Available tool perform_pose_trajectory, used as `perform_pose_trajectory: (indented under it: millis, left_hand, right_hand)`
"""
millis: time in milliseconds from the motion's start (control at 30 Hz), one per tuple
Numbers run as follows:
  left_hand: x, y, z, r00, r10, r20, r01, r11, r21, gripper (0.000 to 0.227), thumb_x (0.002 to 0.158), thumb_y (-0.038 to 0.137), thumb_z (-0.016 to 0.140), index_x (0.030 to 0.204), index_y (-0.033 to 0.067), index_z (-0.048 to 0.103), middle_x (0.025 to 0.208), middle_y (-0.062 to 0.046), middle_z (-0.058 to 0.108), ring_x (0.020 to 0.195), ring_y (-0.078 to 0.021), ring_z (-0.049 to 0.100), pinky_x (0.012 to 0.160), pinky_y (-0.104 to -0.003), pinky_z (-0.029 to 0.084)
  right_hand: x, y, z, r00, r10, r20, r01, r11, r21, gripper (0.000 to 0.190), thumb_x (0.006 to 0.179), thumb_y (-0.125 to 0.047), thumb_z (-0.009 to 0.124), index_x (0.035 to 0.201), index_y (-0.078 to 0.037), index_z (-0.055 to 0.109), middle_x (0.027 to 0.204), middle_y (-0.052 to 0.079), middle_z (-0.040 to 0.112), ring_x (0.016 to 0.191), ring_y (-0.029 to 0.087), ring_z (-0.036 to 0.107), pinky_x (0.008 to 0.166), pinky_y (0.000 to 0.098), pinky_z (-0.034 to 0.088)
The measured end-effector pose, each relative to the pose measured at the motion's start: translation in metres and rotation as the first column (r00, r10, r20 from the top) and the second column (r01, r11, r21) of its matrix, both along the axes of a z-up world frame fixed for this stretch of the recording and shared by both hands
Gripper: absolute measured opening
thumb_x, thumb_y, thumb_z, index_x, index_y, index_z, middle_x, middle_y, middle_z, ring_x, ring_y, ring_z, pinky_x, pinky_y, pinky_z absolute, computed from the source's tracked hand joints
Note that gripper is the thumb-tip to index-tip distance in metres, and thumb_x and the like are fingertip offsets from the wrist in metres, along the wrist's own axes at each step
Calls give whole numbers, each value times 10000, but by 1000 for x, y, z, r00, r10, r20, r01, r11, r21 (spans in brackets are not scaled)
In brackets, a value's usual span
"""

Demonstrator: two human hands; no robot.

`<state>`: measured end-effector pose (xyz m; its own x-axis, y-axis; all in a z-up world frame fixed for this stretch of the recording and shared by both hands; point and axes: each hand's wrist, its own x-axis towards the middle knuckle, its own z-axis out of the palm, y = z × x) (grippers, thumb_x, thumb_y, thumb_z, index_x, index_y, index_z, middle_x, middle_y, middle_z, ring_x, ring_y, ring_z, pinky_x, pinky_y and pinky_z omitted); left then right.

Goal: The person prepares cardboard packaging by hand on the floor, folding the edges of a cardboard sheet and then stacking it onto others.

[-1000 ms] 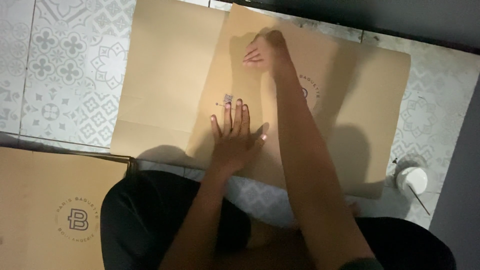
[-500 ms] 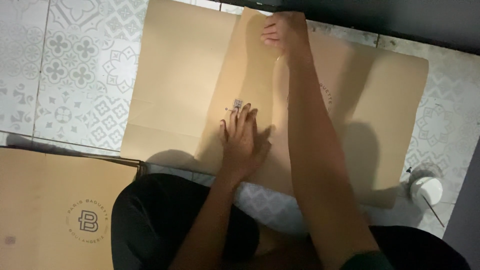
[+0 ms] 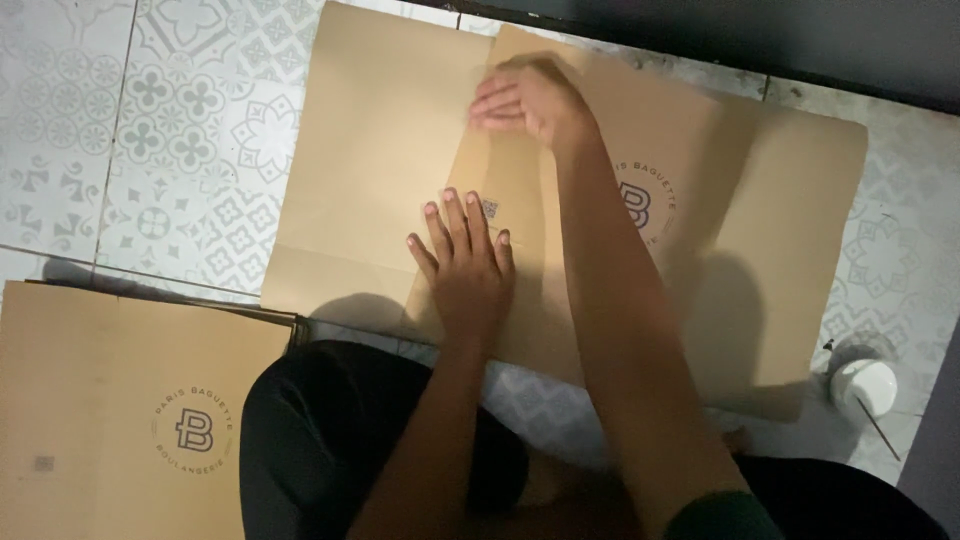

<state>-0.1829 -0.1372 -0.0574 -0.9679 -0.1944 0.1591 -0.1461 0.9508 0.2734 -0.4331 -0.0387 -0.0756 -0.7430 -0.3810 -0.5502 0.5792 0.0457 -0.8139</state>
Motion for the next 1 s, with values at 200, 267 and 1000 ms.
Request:
perform_pose_trajectory:
  millis: [200, 267, 1000]
  left_hand:
    - [2, -1, 0, 996, -20, 90, 24, 999, -47, 649, 1039, 404, 460, 1574, 45, 377, 1655, -206, 298, 1520, -430, 276, 1172, -697, 211]
    - [2, 2, -1, 998, -15, 60, 18, 998, -62, 647, 1061, 401, 456, 1593, 43, 374, 1669, -203, 291, 1533, -433, 263, 1184, -693, 205]
    - [-6, -81, -19, 928, -266, 259, 234, 961, 150, 541, 928, 200, 643, 1387, -48, 501, 1304, -282, 550, 1128, -458, 567, 942, -531, 543]
  right_hand:
    - [-66, 3, -61, 949, -301, -98, 292, 952, -95, 462, 969, -221, 391, 1102, 134, 654, 1028, 295, 775, 947, 382, 809, 871, 411, 675]
    - [-84, 5, -80, 904, -423, -55, 414, 902, -125, 447, 968, -213, 417, 1085, 149, 653, 1010, 312, 775, 937, 398, 807, 867, 426, 643]
    - [169, 153, 41, 821, -9, -571, 279, 879, 388, 238, 1033, -145, 583, 1184, -58, 746, 925, 76, 770, 746, 108, 738, 682, 303, 622]
